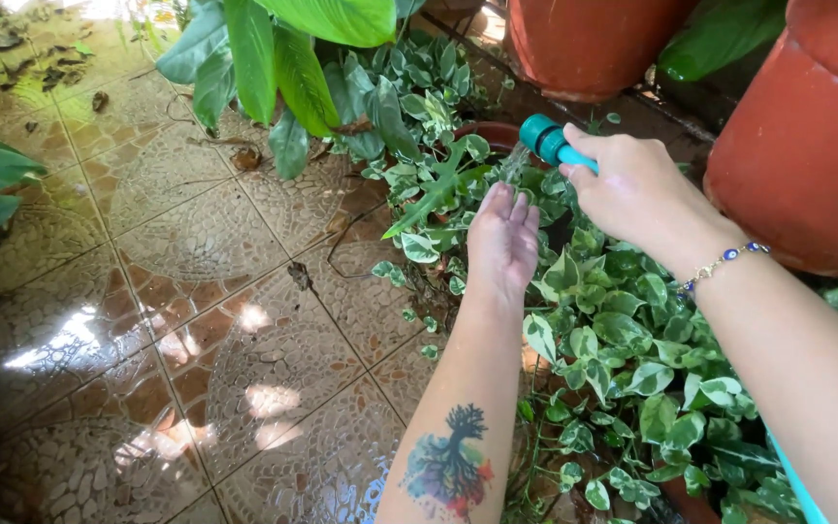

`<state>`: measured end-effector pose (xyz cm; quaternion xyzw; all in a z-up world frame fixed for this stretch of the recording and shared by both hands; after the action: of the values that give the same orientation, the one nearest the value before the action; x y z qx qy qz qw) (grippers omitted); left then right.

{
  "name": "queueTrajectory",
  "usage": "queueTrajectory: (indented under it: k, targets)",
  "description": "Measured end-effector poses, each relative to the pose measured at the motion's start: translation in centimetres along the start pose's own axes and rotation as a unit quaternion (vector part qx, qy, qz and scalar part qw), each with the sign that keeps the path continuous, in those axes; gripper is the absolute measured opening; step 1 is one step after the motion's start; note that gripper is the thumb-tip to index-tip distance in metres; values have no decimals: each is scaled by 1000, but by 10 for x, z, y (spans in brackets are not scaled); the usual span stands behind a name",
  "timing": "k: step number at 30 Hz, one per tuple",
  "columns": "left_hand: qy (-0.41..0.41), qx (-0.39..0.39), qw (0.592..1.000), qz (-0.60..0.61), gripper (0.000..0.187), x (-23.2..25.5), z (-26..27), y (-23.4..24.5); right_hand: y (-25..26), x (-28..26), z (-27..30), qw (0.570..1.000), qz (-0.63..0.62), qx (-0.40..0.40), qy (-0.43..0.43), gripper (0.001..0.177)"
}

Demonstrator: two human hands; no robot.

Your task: Watering a variety of potted plants in a garden using a hose with a spray nozzle.

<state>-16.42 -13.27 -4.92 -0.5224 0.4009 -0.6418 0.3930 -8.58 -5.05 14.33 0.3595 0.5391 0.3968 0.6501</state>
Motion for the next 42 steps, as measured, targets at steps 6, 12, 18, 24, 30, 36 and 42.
queueTrajectory:
  k: [6,12,18,24,30,36,42]
  targets:
    - [2,-4,1000,-7,67,-5,-3,2,9,3,-1,1000,-5,14,3,54]
    - [-3,3,1000,0,70,-8,7,0,17,20,-12,1000,2,23,-9,55]
    - [28,46,998,-19,69,-35,-9,37,34,27,-12,999,3,48,13,53]
    - [64,81,993,-61,76,-80,-56,110,38,23,-22,997,-1,58,42,52]
    - [54,80,993,-65,77,-77,-54,99,31,6,-11,995,-25,59,71,52]
    - [52,69,993,-86,73,-79,-60,102,20,16,-15,996,-35,44,73,51]
    - [45,73,994,-67,76,-84,-62,103,24,10,3,996,-33,45,71,51]
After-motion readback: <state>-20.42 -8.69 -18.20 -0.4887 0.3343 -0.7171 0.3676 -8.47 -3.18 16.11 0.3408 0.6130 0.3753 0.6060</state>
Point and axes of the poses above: each hand's wrist, its own z-axis away from the middle knuckle, its own y-axis out of the back of the hand, x = y × z, the point moved 8 cm from there along -z, towards the middle knuckle, and after that the axes turned 6 degrees about -x, right-handed, at the moved point
